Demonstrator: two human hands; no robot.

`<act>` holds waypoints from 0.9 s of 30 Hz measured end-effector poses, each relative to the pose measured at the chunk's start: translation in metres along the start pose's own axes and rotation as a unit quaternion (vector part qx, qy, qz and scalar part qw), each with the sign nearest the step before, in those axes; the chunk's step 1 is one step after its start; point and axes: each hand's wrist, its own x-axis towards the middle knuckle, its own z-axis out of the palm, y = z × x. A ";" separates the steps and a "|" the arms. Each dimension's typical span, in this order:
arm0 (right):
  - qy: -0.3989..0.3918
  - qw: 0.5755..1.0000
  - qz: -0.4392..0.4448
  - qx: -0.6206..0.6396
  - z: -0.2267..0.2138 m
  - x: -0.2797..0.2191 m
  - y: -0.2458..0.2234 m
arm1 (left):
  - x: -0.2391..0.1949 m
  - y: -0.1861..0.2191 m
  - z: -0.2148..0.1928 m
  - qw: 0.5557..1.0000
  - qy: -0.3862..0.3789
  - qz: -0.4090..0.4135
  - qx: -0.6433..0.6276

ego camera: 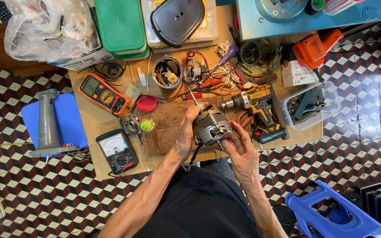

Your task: The person lubricates a motor shaft with oil from a bottle, then inserts a metal component into the motor housing. They rotate the shaft by hand and use a cordless drill to spin the motor, testing its operation on a cluttered workbench.

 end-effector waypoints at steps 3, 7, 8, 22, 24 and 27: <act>0.010 1.000 0.004 0.012 -0.002 0.003 0.003 | 0.007 -0.007 -0.003 0.999 0.021 0.019 0.027; 0.027 0.999 0.030 0.015 -0.004 0.010 0.004 | 0.012 -0.020 -0.003 0.998 0.062 0.001 0.006; 0.027 0.999 0.026 0.014 -0.005 0.013 0.003 | 0.013 -0.023 -0.003 0.997 0.074 -0.006 -0.007; 0.041 0.997 0.038 -0.049 -0.004 0.042 -0.019 | 0.010 -0.032 0.018 0.943 0.119 -0.172 -0.257; 0.041 0.998 0.025 -0.041 -0.004 0.044 -0.017 | 0.007 -0.034 0.020 0.942 0.138 -0.168 -0.256; 0.043 0.998 0.025 -0.045 -0.002 0.042 -0.016 | 0.005 -0.037 0.019 0.941 0.154 -0.161 -0.254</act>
